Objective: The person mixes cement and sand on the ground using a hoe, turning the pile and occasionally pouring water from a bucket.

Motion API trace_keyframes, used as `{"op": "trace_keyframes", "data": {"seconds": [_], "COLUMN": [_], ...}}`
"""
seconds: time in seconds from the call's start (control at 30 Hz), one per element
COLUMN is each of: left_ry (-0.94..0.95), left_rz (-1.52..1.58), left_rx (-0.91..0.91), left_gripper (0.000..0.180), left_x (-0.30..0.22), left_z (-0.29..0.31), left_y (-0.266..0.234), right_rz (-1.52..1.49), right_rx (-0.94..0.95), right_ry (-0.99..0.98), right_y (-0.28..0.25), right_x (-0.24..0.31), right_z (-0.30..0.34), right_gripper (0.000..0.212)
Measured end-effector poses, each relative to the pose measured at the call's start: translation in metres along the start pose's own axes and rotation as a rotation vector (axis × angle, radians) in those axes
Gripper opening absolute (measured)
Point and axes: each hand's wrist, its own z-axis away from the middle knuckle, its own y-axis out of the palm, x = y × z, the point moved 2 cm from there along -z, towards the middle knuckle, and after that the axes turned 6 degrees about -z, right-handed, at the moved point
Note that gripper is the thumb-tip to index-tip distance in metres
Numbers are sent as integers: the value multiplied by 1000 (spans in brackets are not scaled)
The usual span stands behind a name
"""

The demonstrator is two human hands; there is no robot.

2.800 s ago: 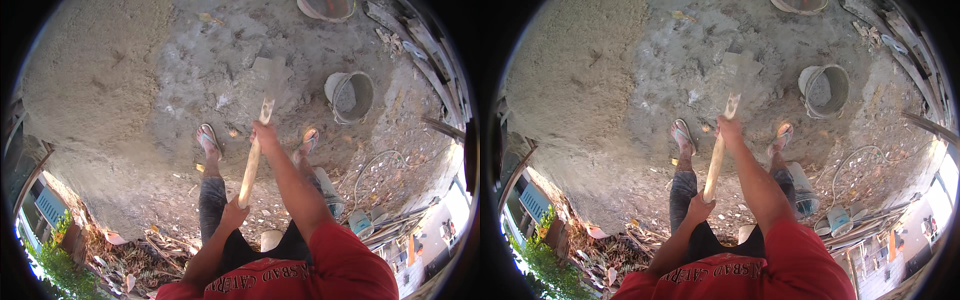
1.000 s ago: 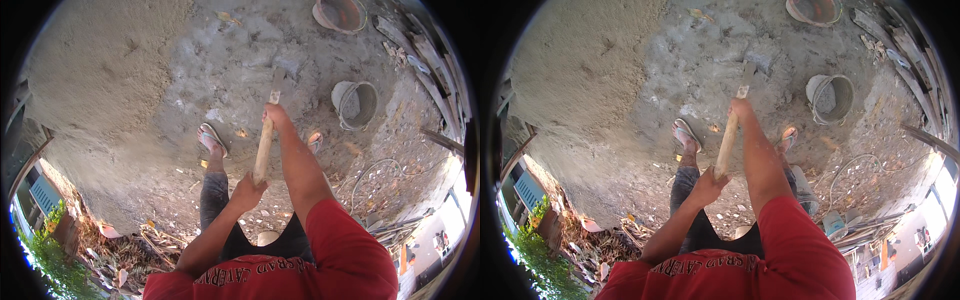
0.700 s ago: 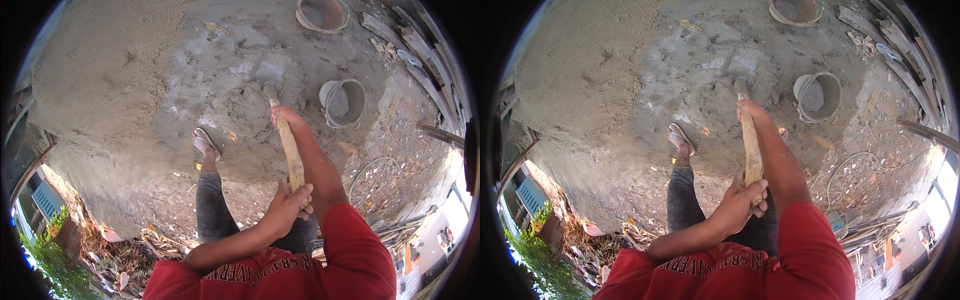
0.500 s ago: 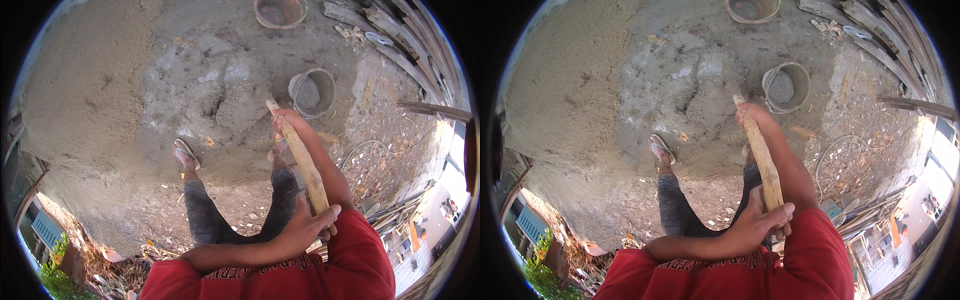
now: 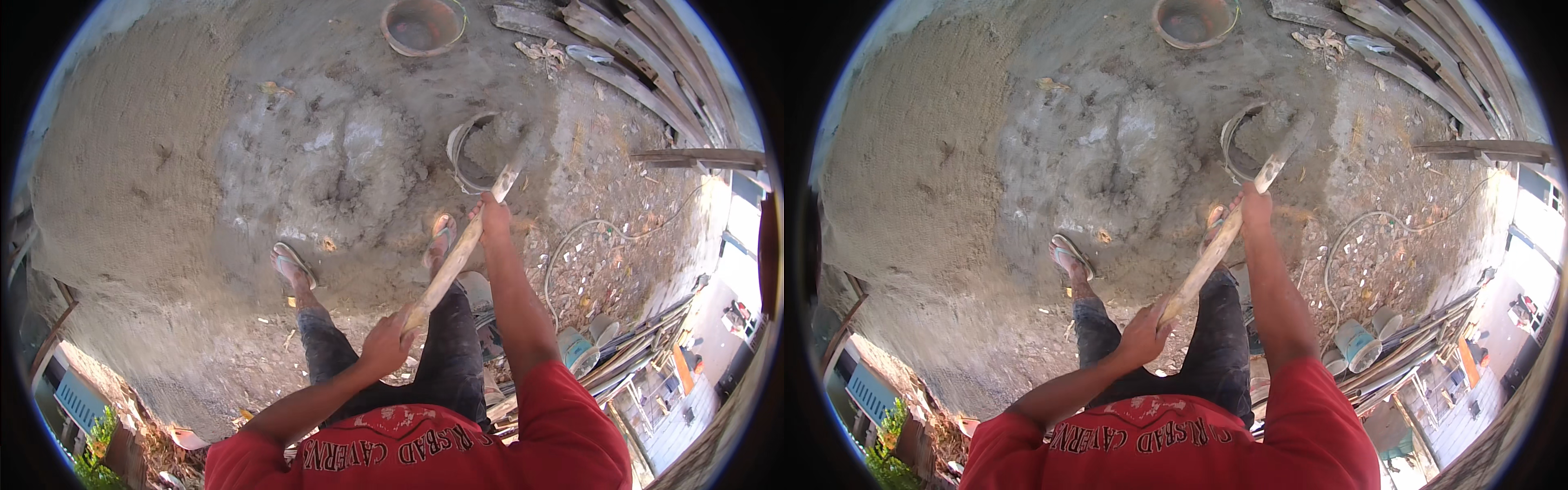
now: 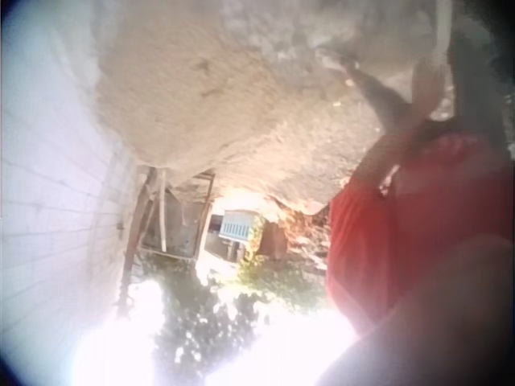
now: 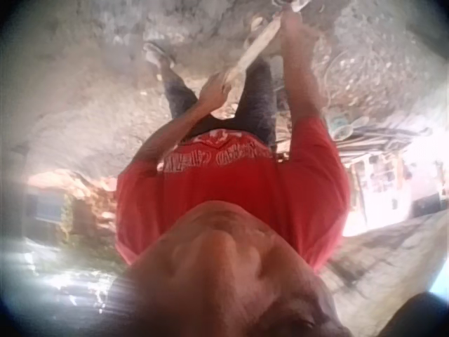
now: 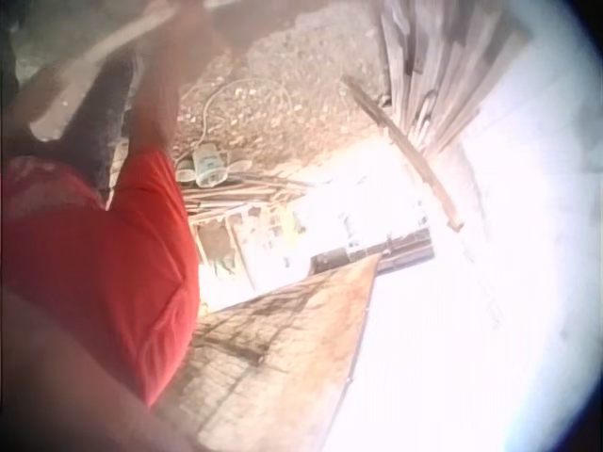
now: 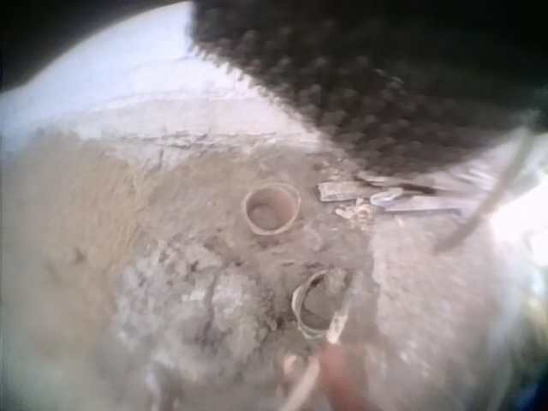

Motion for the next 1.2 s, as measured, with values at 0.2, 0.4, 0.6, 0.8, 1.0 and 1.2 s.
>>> {"op": "trace_keyframes", "data": {"seconds": [0.2,0.4,0.6,0.8,1.0,1.2], "left_ry": [3,-48,-287,-625,-609,-507], "left_rz": [-494,-201,79,128,404,652], "left_rx": [-147,183,100,29,-264,-437], "left_gripper": [52,41,39,36,32,30], "left_x": [91,91,103,145,190,203], "left_z": [-114,-88,99,147,60,5], "left_y": [24,12,-6,-9,21,18], "right_rz": [-116,-132,-3,298,591,733], "right_rx": [-9,-50,149,303,411,506], "right_ry": [-160,-165,175,533,295,-49], "right_y": [7,24,55,125,204,296], "right_x": [-37,-27,-148,-328,-346,-263], "right_z": [-67,16,130,130,57,82], "right_gripper": [14,22,13,12,13,18]}}
